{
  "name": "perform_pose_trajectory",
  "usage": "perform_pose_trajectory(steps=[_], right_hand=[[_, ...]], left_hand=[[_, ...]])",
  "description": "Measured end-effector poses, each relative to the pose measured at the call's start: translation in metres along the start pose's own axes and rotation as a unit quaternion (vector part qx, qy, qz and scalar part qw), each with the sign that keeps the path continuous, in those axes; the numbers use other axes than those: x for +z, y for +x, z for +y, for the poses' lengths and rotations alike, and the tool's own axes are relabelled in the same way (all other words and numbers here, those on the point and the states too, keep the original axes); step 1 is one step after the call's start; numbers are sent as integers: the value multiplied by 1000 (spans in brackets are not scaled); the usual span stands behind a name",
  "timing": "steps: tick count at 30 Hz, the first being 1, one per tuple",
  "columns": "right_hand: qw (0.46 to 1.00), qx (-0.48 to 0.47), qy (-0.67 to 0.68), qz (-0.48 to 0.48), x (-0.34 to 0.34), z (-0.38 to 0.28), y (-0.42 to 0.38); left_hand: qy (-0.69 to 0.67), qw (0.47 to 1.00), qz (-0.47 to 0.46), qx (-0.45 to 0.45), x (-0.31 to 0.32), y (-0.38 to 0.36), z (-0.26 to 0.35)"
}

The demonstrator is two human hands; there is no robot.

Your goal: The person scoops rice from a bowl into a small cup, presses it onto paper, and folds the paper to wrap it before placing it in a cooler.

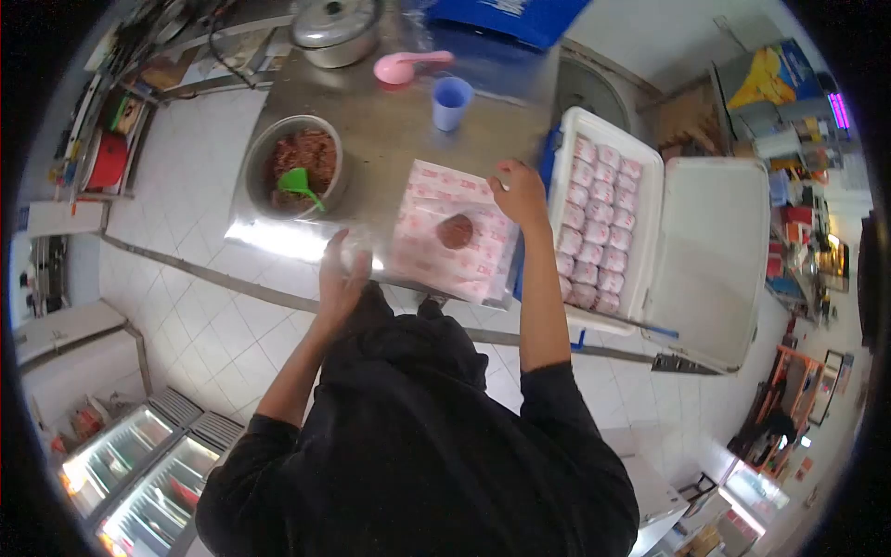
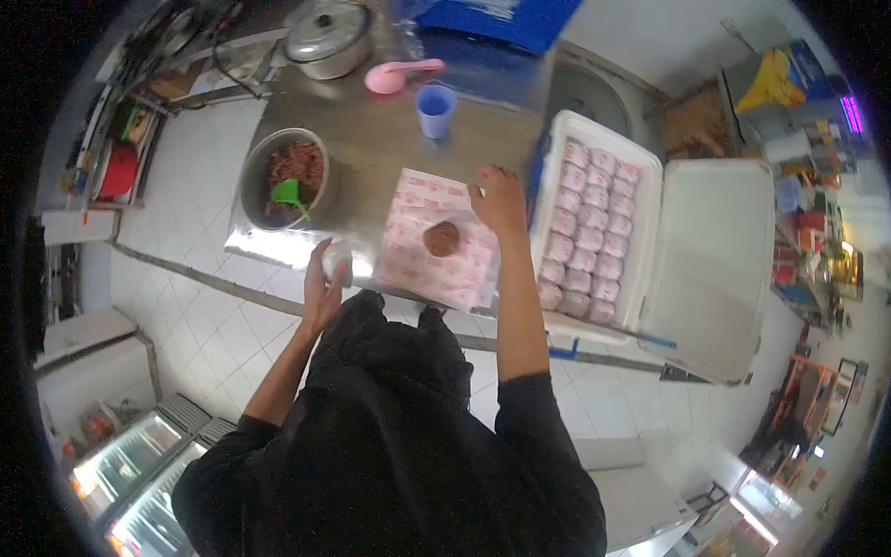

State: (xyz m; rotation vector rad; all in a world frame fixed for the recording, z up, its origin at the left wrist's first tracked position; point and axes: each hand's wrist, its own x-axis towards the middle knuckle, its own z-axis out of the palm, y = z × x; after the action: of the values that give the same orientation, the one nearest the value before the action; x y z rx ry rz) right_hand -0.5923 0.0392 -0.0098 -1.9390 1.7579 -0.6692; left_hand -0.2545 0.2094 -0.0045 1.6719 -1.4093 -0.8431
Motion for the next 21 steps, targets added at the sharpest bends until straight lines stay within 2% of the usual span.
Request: perform_pose_trajectory(steps=[2,3,4,5,6,8,11,12,15,16,19,21], right_hand=[[997,-21,63,32,-1,-74,-9],[993,-20,120,3,6,-114,-11],[984,-17,175,-26,21,-153,-14],[981,-55,184,-38,42,-185,-15],[978,-88,177,-66,70,-210,-12],[988,-120,26,-90,115,-262,-5],[973,-154,-129,-116,193,-297,21],[964,-159,-170,-126,217,-300,30],[960,-11,-190,-207,239,-321,59],[942,-24,-225,-250,230,-339,66],[866,-50,-316,-383,225,-365,87],[798,-55,-369,-474,246,-356,106]], left_hand=[[-96,984,22,-151,-34,-11,-12],[-148,963,33,-222,-52,-15,-20],[-142,966,66,-207,-64,-18,-50],[-181,950,90,-236,-78,-17,-60],[-222,932,108,-264,-91,-14,-69],[-278,898,133,-313,-117,-2,-79],[-346,891,83,-283,-153,22,-135],[-378,885,62,-264,-167,34,-134],[-391,880,41,-268,-196,70,-118],[-292,933,60,-203,-193,81,-137],[-229,955,29,-188,-196,107,-156],[-184,946,-9,-265,-205,123,-140]])
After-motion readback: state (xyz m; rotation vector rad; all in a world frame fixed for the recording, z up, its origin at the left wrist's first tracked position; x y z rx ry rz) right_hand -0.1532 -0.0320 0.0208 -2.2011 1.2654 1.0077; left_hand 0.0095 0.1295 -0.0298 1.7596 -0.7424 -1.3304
